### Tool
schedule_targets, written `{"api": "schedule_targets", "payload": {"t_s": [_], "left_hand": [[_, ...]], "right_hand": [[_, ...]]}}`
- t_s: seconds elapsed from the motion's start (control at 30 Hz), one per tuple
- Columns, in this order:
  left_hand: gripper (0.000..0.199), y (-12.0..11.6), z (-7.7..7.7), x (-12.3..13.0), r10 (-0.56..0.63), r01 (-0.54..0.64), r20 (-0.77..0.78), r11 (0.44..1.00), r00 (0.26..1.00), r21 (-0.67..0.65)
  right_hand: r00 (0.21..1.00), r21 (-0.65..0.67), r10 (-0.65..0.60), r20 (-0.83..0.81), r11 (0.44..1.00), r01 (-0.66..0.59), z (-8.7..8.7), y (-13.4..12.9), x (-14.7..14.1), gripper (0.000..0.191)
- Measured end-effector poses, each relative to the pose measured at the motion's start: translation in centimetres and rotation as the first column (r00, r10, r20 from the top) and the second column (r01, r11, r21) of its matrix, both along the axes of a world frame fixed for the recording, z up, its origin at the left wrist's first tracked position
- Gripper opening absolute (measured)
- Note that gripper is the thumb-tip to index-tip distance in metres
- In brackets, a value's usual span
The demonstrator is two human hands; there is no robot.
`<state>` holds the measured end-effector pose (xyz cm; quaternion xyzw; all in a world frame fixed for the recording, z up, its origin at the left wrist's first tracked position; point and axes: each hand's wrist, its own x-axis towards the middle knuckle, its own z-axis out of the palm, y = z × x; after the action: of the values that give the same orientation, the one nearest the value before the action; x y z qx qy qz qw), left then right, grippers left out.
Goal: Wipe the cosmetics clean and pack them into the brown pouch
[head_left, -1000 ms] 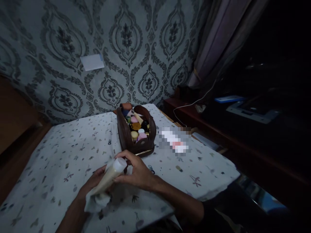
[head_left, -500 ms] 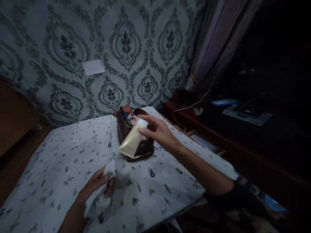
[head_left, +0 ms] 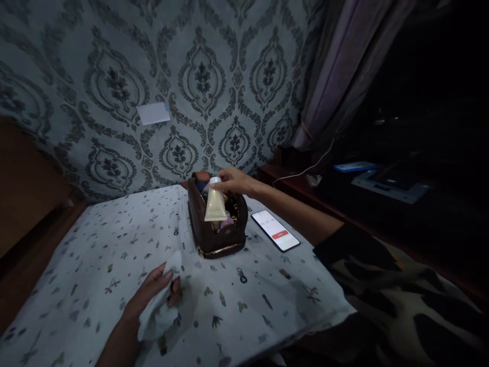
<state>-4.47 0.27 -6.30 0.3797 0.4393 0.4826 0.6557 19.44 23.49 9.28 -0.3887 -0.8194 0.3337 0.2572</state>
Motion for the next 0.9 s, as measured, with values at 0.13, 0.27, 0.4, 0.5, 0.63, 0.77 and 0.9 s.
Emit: {"api": "schedule_targets", "payload": {"t_s": [0.13,0.27,0.4,0.5,0.63,0.77,0.9], "left_hand": [[0.041,-0.2,0.6,0.3,-0.002,0.002,0.010,1.000,1.000,0.008],[0.040,-0.5,1.1,0.6,0.041,-0.041,0.025,0.999,0.999,0.004],[0.041,-0.6,1.1,0.6,0.023,-0.024,0.031,1.000,0.999,0.005],[0.040,-0.8,1.6,1.0,0.047,-0.047,0.038,0.999,0.998,0.010],[0.037,-1.1,2.8,1.6,0.092,-0.091,0.044,0.996,0.995,-0.012],[0.038,-1.1,3.0,1.6,0.090,-0.089,0.024,0.996,0.996,-0.015],[0.042,-0.8,2.5,1.3,0.065,-0.065,0.011,0.998,0.998,-0.006]], "right_hand": [[0.998,-0.080,-0.006,0.065,0.997,0.011,0.6,0.4,-0.7,0.022],[0.983,-0.065,-0.040,0.179,0.997,0.052,1.0,1.0,-1.2,0.022],[0.949,0.035,-0.105,0.297,0.994,0.100,1.2,1.8,-1.5,0.023],[0.933,0.066,-0.088,0.348,0.995,0.069,0.9,2.1,-1.8,0.024],[0.920,0.095,-0.050,0.388,0.995,0.014,0.0,2.1,-2.2,0.023],[0.937,0.175,-0.055,0.345,0.985,-0.007,-0.5,2.3,-2.2,0.020],[0.952,0.236,-0.080,0.295,0.972,0.009,-0.5,2.2,-1.9,0.019]]}}
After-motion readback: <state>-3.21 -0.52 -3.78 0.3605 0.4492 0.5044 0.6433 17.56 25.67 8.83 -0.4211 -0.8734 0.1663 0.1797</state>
